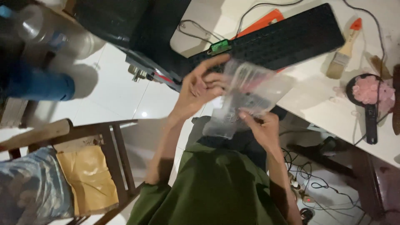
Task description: Testing the functionality of a computer keyboard by pressing keys and inspecting the internal membrane layers.
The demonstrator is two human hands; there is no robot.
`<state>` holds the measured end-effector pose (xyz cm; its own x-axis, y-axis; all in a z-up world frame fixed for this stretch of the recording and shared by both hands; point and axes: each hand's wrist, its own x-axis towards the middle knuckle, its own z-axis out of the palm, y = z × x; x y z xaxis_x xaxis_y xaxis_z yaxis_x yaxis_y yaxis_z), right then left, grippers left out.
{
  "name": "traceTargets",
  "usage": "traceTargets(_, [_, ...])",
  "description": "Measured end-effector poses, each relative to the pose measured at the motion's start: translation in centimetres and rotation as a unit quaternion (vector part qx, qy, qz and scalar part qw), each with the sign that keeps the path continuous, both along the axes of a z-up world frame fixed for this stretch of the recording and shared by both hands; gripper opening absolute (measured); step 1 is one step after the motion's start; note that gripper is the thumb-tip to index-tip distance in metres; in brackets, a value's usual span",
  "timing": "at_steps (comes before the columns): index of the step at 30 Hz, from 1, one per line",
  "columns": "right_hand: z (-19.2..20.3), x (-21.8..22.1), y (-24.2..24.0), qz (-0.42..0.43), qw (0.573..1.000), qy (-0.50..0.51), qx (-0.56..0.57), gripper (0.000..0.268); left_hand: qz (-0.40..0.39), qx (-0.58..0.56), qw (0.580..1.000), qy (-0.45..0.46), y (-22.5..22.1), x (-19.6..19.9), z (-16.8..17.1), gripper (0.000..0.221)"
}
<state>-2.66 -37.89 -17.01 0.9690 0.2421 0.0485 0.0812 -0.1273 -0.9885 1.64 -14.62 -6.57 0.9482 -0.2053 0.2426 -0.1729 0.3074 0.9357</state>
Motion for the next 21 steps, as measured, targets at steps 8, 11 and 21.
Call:
traceTargets(8, [-1.5, 0.1, -1.2, -0.077, 0.997, -0.004, 0.023, 0.064, -0.005, 0.116, 0.992, 0.056, -3.8, 0.9, -4.7, 0.041])
traceTargets(11, [-4.1, -1.2, -1.2, -0.088, 0.996, 0.004, 0.005, 0.060, -0.013, 0.096, 0.994, 0.049, -4.3, 1.2, -7.7, 0.032])
traceTargets(21, [-4.5, -3.3, 0.3, -0.106, 0.989, 0.037, 0.094, 0.018, 0.113, 0.051, 0.991, 0.049, -5.0, 3.3, -2.5, 0.016])
